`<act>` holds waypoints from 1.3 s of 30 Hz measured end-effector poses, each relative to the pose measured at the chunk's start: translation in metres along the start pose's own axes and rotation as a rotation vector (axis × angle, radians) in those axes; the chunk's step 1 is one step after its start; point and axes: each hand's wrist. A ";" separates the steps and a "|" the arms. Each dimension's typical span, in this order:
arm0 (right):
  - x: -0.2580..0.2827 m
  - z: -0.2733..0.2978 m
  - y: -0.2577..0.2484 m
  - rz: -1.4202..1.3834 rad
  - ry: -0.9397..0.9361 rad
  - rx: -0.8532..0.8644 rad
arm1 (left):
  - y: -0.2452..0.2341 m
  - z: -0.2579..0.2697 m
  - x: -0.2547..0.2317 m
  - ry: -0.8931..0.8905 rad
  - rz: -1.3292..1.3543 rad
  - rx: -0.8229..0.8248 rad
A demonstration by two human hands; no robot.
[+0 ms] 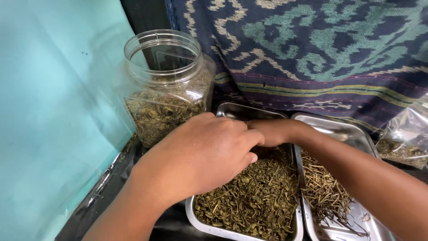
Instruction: Sorting dried tea leaves by hand to remove stems and impurities into separate trays.
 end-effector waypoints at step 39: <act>0.035 0.165 0.051 0.323 0.008 -0.280 | -0.002 0.001 -0.006 -0.024 -0.017 0.071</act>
Point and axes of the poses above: each hand's wrist, its own z-axis away from the middle knuckle, its own y-axis out of the palm, x = y × z, and after that the axes turned 12 degrees about -z, right-handed
